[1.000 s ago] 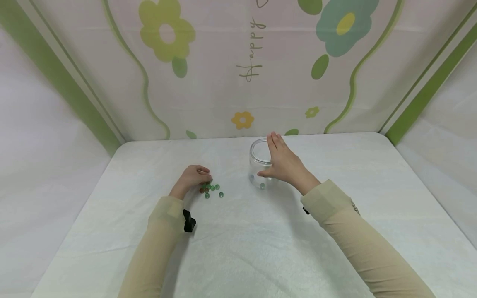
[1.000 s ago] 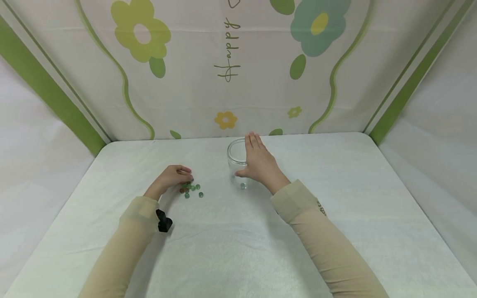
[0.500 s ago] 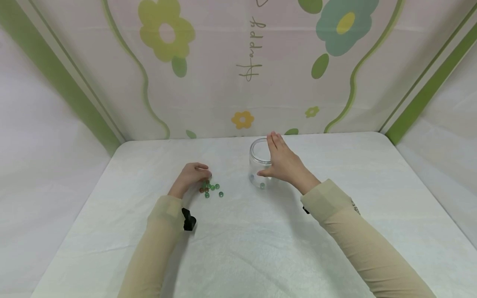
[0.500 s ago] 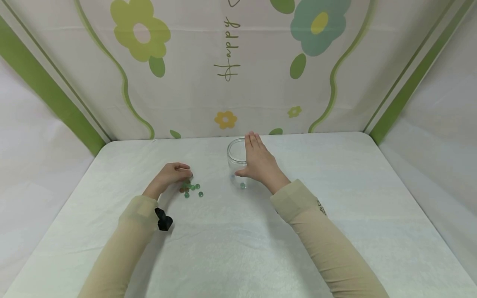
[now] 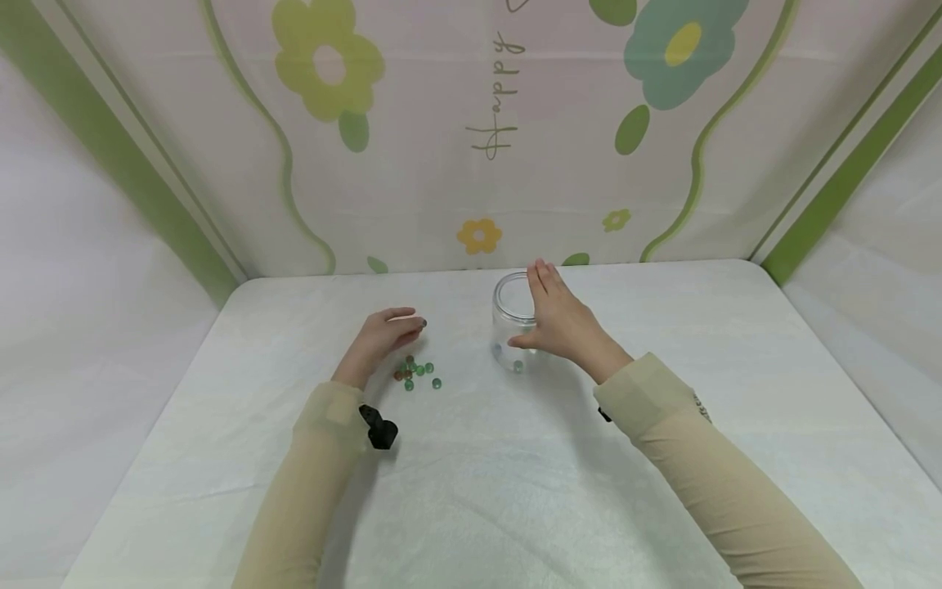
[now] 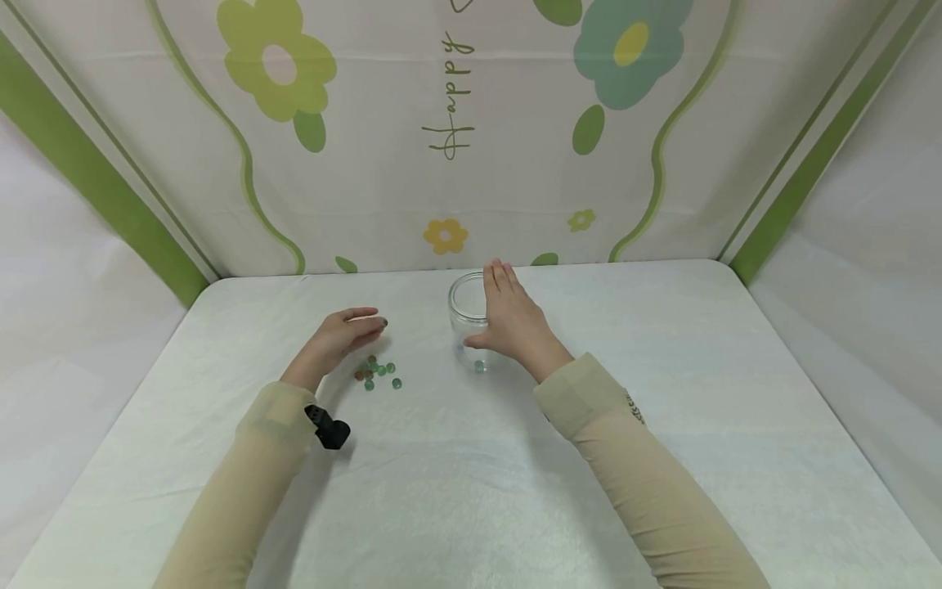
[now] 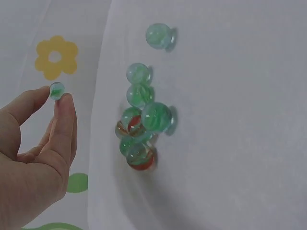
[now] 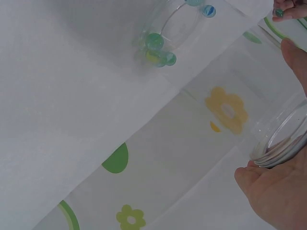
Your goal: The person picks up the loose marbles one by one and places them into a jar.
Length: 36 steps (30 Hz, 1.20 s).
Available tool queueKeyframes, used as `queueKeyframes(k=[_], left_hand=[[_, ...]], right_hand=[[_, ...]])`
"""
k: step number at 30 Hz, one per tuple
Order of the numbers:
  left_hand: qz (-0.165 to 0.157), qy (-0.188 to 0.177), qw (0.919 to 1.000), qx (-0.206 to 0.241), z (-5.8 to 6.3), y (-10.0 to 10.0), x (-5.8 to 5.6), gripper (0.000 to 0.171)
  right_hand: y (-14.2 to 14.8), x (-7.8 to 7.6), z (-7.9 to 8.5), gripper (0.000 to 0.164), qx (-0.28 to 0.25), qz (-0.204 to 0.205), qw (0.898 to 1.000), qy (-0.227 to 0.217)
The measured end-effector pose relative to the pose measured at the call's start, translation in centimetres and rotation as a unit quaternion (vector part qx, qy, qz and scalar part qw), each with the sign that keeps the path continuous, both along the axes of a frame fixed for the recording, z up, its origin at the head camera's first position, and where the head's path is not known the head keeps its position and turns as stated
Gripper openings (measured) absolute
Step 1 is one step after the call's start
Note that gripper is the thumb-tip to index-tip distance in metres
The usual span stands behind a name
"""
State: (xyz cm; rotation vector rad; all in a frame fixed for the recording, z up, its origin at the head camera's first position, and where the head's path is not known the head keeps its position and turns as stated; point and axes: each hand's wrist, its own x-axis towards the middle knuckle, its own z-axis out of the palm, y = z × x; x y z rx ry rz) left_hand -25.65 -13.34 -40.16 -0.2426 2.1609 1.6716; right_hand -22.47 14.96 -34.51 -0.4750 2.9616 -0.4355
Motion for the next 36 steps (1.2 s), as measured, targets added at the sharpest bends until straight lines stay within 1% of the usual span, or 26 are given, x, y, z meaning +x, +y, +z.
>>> queueKeyframes(k=[2, 6, 10, 15, 17, 24, 28, 31, 34, 36], left_hand=[[0.013, -0.002, 0.9992, 0.037, 0.4, 0.4, 0.1, 0.052], [0.024, -0.003, 0.995, 0.096, 1.1, 1.3, 0.1, 0.052], [0.027, -0.008, 0.9908, 0.132, 1.8, 2.3, 0.2, 0.052], [0.031, -0.016, 0.9841, 0.174, 2.9, 4.2, 0.4, 0.051], [0.031, -0.015, 0.9824, 0.184, 3.3, 5.0, 0.6, 0.049], [0.017, -0.007, 0.9817, 0.19, 4.9, 7.2, 1.1, 0.045], [0.014, -0.001, 0.9785, 0.206, 5.8, 8.0, 1.2, 0.044], [0.021, 0.001, 0.9746, 0.223, 6.3, 8.5, 1.3, 0.043], [0.022, 0.003, 0.9717, 0.235, 6.7, 9.1, 1.4, 0.042], [0.017, 0.007, 0.9706, 0.24, 6.8, 9.5, 1.5, 0.042]], right_hand=[[0.0, 0.0, 0.0, 0.115, -0.002, -0.002, 1.0, -0.002], [0.0, 0.0, 0.0, 0.116, -0.002, -0.002, 1.0, -0.002], [0.0, 0.1, 0.0, 0.116, -0.002, -0.003, 1.0, -0.003], [-0.1, 0.0, 0.0, 0.116, 0.002, -0.002, 1.0, -0.004], [-0.2, 0.0, 0.0, 0.116, 0.003, -0.002, 1.0, -0.004], [-0.3, 0.0, 0.1, 0.116, 0.001, -0.008, 1.0, -0.012], [-0.3, 0.0, 0.1, 0.116, 0.0, -0.011, 1.0, -0.012], [-0.2, 0.0, 0.1, 0.116, -0.001, -0.01, 1.0, -0.012], [-0.1, -0.1, 0.0, 0.116, -0.002, -0.009, 1.0, -0.014], [0.0, 0.0, 0.0, 0.116, -0.001, -0.01, 1.0, -0.015]])
